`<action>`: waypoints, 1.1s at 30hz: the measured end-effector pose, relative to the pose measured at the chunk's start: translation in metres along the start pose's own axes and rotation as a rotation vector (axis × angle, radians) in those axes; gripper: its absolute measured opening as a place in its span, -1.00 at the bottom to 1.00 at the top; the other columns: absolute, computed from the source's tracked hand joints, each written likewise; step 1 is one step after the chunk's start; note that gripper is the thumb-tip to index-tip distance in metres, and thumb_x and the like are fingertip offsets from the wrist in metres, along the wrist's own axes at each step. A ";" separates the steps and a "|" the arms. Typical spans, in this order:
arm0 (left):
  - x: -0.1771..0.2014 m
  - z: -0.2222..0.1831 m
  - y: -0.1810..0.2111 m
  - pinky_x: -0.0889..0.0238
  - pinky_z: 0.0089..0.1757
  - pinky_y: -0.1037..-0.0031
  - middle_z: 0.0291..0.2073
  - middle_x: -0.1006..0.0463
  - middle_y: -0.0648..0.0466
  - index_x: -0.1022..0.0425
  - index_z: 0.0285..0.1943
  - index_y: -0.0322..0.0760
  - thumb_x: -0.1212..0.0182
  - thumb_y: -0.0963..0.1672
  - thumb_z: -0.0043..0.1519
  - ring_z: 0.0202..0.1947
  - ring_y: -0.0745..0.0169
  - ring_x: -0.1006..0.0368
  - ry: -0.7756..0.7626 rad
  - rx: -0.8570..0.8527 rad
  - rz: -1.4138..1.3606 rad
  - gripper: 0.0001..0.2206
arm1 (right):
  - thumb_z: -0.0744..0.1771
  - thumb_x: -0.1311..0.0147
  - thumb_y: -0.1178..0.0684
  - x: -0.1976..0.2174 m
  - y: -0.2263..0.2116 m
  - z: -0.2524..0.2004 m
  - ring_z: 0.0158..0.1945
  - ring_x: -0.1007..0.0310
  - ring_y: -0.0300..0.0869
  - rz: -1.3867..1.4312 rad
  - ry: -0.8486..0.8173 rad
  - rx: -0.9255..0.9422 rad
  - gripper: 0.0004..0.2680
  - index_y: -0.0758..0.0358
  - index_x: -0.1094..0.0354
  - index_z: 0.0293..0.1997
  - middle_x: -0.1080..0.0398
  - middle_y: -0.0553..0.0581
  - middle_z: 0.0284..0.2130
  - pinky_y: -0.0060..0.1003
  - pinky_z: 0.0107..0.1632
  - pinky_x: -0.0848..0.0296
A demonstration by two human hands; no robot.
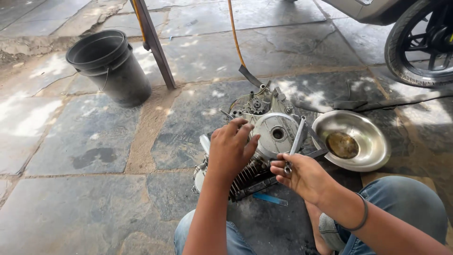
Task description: Assembling and tightening bolts on a motorcycle engine casing using various hand tools.
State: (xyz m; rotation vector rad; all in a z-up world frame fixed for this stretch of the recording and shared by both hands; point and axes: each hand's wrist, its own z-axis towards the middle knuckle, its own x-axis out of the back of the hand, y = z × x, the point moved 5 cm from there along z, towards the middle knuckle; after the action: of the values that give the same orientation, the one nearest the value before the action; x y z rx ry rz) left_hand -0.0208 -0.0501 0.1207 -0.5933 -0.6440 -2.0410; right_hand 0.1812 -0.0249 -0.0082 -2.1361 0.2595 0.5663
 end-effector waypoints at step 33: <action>-0.121 0.011 -0.077 -0.37 -0.30 0.43 -0.42 -0.57 0.05 -0.49 -0.04 -0.36 -0.07 -0.02 0.39 -0.42 0.32 -0.49 -0.034 0.664 -0.583 -0.71 | 0.35 -0.02 0.05 -0.098 -0.103 0.042 0.11 -0.41 -0.04 -1.830 0.219 0.971 -0.81 0.08 -0.42 0.06 -0.49 0.02 -0.09 0.02 0.09 -0.31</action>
State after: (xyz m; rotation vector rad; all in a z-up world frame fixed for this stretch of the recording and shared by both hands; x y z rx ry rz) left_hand -0.0257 0.0672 0.0368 -0.0380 -1.5693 -2.1382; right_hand 0.1227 0.0680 0.0915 -0.7844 -1.0288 -0.7489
